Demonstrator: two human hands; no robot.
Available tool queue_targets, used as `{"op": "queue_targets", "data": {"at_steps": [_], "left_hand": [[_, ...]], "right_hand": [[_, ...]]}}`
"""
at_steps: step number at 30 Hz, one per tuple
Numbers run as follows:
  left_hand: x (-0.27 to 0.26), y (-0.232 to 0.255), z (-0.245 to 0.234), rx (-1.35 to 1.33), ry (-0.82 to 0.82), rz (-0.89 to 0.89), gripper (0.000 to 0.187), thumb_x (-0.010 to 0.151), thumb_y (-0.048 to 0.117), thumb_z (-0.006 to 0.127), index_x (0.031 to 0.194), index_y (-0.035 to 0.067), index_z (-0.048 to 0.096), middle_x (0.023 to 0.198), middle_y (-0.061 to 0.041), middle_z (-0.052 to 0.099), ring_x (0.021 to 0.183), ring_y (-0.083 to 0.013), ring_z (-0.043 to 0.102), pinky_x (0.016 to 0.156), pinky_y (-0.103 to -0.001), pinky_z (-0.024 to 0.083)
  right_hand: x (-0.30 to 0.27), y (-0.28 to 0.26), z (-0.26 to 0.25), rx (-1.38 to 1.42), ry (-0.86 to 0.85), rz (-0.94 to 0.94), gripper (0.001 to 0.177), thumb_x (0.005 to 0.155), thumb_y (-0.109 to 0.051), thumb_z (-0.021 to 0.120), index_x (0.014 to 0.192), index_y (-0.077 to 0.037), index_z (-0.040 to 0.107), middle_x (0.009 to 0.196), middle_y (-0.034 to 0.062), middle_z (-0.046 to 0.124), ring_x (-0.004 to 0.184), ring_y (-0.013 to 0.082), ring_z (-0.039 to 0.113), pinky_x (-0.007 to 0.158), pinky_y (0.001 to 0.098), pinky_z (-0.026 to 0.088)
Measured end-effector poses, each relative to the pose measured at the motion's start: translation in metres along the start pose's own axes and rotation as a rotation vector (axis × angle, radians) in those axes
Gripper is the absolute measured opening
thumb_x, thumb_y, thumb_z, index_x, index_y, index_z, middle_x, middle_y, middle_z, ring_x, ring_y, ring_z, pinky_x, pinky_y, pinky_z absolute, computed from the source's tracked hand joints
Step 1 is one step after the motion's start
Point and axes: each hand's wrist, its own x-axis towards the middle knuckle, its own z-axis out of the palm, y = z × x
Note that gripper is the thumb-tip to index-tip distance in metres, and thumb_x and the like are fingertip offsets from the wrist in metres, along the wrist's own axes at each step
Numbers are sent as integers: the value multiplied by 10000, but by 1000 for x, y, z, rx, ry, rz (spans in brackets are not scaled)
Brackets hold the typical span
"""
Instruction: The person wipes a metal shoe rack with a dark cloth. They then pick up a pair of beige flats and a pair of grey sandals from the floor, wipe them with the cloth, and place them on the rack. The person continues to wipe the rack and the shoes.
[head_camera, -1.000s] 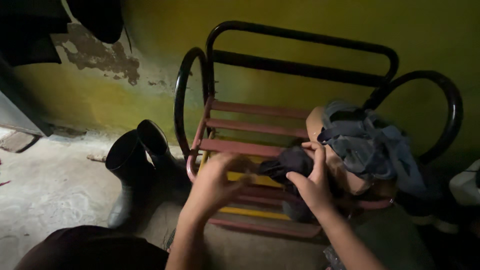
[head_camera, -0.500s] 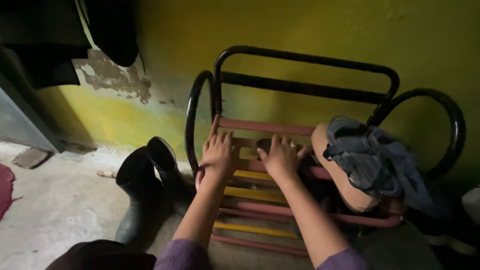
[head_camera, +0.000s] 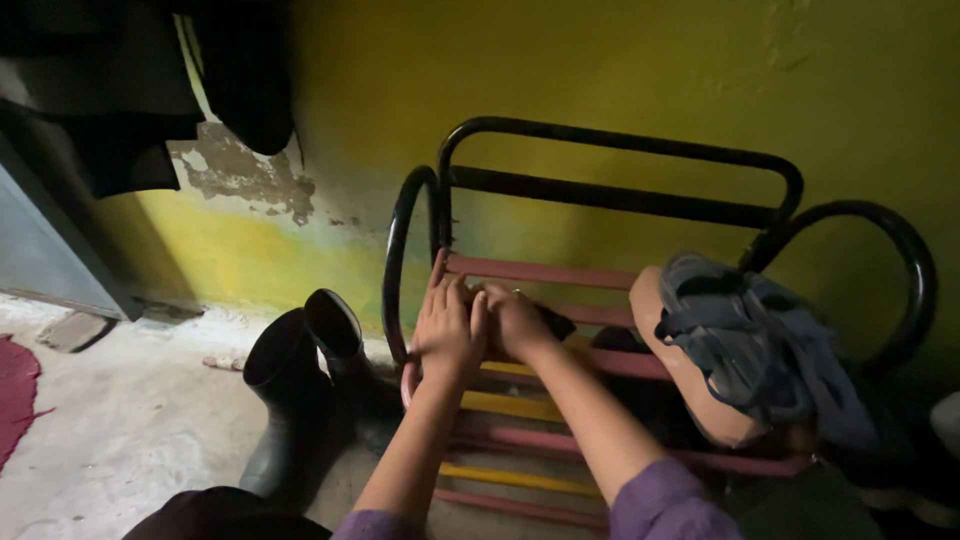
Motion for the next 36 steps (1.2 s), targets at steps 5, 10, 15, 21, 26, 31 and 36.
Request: {"op": "queue_targets", "data": {"at_steps": [5, 10, 15, 21, 26, 31, 36], "left_hand": [[1, 1, -4, 39, -70, -51, 458, 1016, 348, 556, 1281, -19, 627, 1210, -213, 670, 1176, -392, 610, 1018, -469, 475], [-4, 1, 0, 128, -59, -11, 474, 998, 396, 573, 1258, 6, 643, 1215, -210, 673, 1197, -379, 604, 1058, -475, 443], [-10, 1, 2, 170, -78, 1, 503, 1008, 417, 553, 1257, -11, 640, 1231, -215, 668, 1229, -380, 592, 1097, -465, 410], [-11, 4, 5, 199, -44, -22, 504, 1012, 432, 542, 1259, 4, 643, 1233, -196, 675, 1244, -358, 590, 1123, -465, 393], [-13, 12, 8, 211, -34, -36, 504, 1007, 431, 537, 1261, 8, 640, 1221, -187, 676, 1242, -351, 586, 1155, -491, 348], [-13, 11, 8, 250, -37, -9, 525, 994, 429, 537, 1248, -23, 616, 1247, -203, 660, 1233, -370, 573, 1142, -504, 336], [-11, 2, 12, 226, -103, -76, 473, 1006, 364, 520, 1269, -19, 610, 1243, -212, 651, 1231, -382, 570, 1111, -498, 358]], "right_hand": [[-5, 29, -14, -192, 198, 235, 261, 837, -42, 504, 921, -47, 752, 931, 176, 738, 835, 350, 716, 811, 431, 579], [-25, 36, -46, -396, 362, 496, 215, 853, -67, 561, 788, -51, 766, 760, 160, 709, 718, 329, 699, 723, 448, 580], [-31, 35, -51, -464, 706, 400, 272, 838, -71, 618, 1078, -30, 739, 1127, 196, 704, 1120, 405, 621, 995, 538, 454], [-5, 42, -49, -728, 312, 515, 571, 899, -368, 744, 1281, 20, 574, 1346, 243, 553, 1290, 426, 497, 1141, 620, 273], [12, 40, -24, -609, 171, 287, 516, 870, -172, 708, 1336, -1, 572, 1386, 205, 565, 1318, 379, 511, 1107, 502, 403], [20, 24, -5, -264, 230, -79, 474, 742, 31, 635, 1208, -31, 701, 1280, 150, 683, 1220, 361, 605, 1049, 441, 482], [15, 11, -11, -112, 251, -130, 221, 796, -19, 632, 970, -44, 766, 1060, 134, 768, 1036, 356, 702, 946, 444, 541]]}}
